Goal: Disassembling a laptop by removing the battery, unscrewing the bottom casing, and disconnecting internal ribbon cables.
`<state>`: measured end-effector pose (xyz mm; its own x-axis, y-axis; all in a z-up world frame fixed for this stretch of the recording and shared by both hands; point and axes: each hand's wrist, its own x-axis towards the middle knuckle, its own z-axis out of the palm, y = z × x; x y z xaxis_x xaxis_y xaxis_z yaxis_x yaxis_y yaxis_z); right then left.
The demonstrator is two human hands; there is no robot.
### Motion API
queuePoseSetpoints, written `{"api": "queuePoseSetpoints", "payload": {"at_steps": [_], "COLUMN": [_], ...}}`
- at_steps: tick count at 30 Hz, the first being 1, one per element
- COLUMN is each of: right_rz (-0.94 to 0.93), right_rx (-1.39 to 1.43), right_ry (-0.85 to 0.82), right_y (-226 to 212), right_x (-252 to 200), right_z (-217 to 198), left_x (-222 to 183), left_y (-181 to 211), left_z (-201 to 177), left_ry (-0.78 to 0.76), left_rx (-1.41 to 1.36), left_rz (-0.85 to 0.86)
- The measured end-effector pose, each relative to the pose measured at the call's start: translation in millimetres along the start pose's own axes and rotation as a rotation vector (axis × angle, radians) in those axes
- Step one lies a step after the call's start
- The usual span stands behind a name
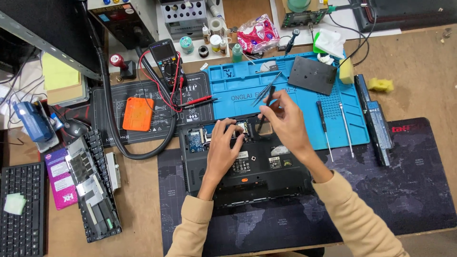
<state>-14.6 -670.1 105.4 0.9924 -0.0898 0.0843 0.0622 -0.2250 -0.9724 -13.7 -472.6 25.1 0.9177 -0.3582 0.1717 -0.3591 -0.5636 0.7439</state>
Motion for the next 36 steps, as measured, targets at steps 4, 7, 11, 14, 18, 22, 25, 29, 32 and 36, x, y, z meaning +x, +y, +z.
{"api": "queuePoseSetpoints", "payload": {"at_steps": [4,7,11,14,18,22,25,29,32,36], "right_rz": [-0.01,-0.075,-0.126,-0.17,-0.21,-0.242,-0.285,-0.31,-0.307,-0.218], "right_rx": [-0.093,-0.233,-0.323,-0.352,-0.386,-0.399,-0.4,-0.419,-0.403,-0.339], "right_ry": [0.132,0.221,0.232,0.234,0.25,0.269,0.297,0.329,0.335,0.366], "right_y": [7,17,29,30,37,34,34,39,40,30], "right_x": [-22,-30,-34,-34,-37,-42,-43,-45,-46,-43], "right_z": [20,29,38,41,49,54,55,55,56,53], "left_x": [-1,-1,-1,-1,0,0,4,12,19,25], "left_y": [0,-1,1,1,1,2,-3,-11,-7,2], "left_z": [0,1,0,-1,-1,-2,-3,-6,-13,-21], "left_ry": [0.001,0.001,0.006,-0.004,-0.025,-0.031,-0.04,-0.103,-0.151,-0.186], "left_rx": [0.01,0.012,0.01,0.02,0.043,0.044,0.034,0.08,0.105,0.111], "left_rz": [0.005,0.014,0.013,0.01,-0.001,-0.002,0.005,0.038,0.066,0.092]}}
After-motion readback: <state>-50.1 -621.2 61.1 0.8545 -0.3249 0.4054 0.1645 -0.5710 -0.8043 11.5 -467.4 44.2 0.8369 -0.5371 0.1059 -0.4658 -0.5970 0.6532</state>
